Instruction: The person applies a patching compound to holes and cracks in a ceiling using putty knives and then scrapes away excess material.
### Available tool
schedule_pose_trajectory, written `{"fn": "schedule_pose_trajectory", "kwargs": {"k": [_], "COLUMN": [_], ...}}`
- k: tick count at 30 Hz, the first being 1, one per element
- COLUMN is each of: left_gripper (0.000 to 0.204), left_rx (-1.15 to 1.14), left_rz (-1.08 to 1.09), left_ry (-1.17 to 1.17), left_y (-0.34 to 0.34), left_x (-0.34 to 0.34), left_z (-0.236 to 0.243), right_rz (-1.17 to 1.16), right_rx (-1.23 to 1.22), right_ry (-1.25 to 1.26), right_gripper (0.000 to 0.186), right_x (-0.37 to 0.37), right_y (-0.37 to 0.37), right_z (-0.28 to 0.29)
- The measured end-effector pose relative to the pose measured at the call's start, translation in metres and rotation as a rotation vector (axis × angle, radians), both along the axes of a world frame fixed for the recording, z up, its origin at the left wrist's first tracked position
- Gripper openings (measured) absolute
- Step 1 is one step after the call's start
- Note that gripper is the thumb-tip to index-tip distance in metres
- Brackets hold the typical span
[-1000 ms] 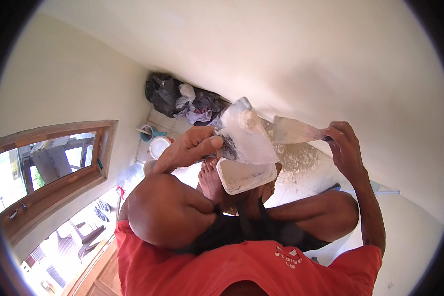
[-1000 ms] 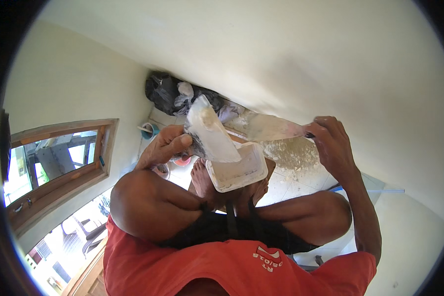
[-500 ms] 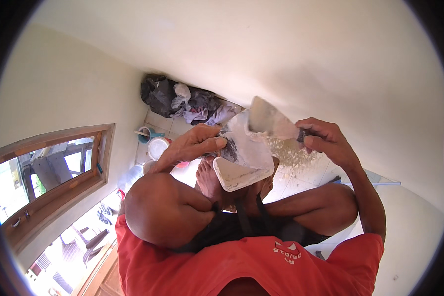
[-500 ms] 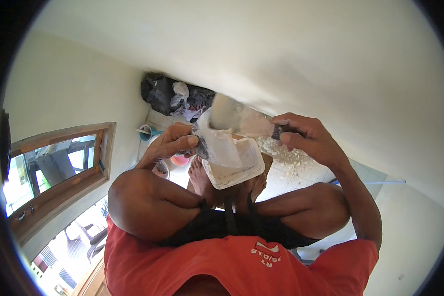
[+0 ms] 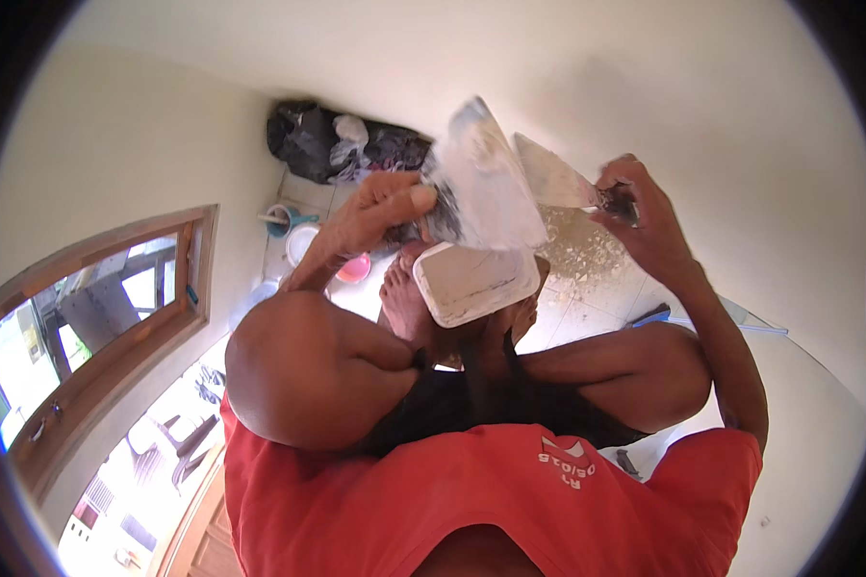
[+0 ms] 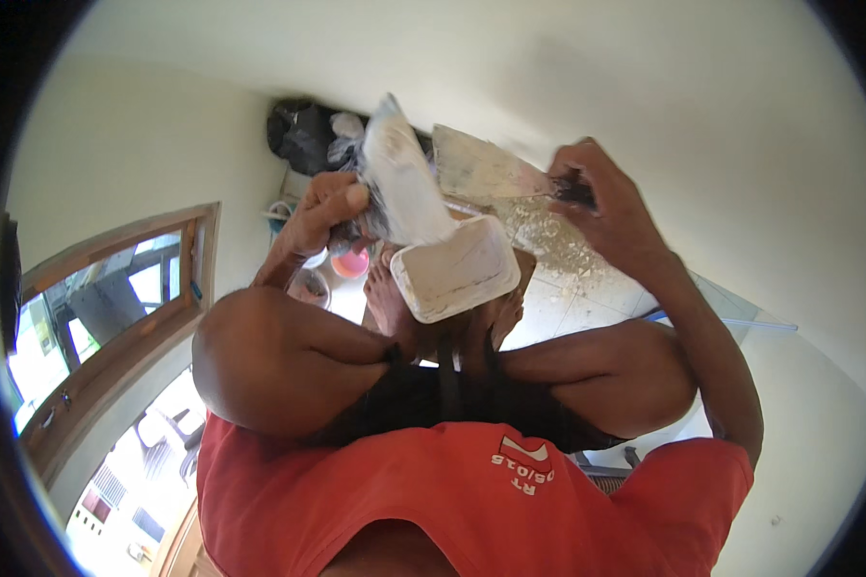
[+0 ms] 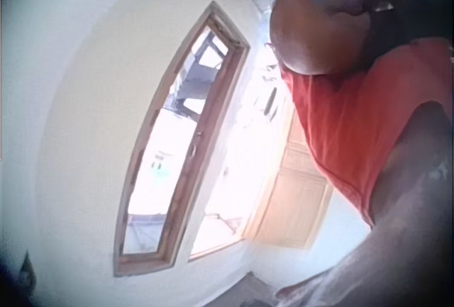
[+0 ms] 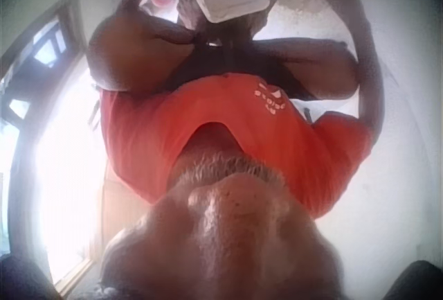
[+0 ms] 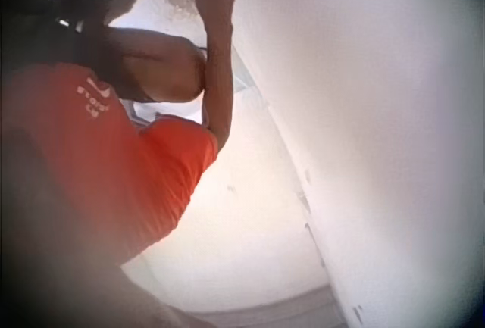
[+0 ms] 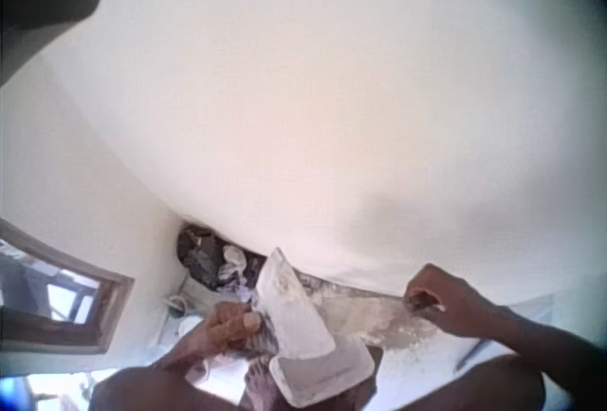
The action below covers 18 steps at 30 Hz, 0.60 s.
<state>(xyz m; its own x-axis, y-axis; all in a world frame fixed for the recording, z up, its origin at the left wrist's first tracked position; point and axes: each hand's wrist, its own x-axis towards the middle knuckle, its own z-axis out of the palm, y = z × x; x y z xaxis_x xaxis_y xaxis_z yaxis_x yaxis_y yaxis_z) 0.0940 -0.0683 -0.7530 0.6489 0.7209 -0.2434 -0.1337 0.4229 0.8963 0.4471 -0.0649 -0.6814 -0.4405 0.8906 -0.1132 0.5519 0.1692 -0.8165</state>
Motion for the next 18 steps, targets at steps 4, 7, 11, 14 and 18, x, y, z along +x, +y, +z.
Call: {"fn": "schedule_pose_trajectory", "kwargs": {"k": [4,7,11,14,18], "left_gripper": [0.041,0.040,0.051,0.051,0.048], "left_rx": [0.008,-0.092,0.051,-0.009,-0.023], "left_rz": [0.174,0.080,0.009,0.020,0.035], "left_ry": [0.124,0.396,0.506,0.439,0.408], "left_y": [-0.010,-0.020,-0.060,-0.076,-0.077], "left_x": [-0.010,-0.008,-0.004,0.005,0.013], "left_z": [-0.014,-0.060,-0.146,-0.175,-0.177], "right_rz": [0.057,0.235,0.437,0.588,0.676], "right_rx": [-0.233,-0.266,-0.339,-0.105,-0.178], "right_ry": [-0.329,-0.570,-0.808,-0.791,-0.927], "right_gripper": [0.027,0.029,0.026,0.020,0.018], "right_x": [0.034,0.025,-0.018,-0.037,-0.065], "right_y": [-0.013,-0.016,-0.018,-0.039,-0.051], "right_z": [0.001,0.005,-0.009,-0.046,-0.063]}}
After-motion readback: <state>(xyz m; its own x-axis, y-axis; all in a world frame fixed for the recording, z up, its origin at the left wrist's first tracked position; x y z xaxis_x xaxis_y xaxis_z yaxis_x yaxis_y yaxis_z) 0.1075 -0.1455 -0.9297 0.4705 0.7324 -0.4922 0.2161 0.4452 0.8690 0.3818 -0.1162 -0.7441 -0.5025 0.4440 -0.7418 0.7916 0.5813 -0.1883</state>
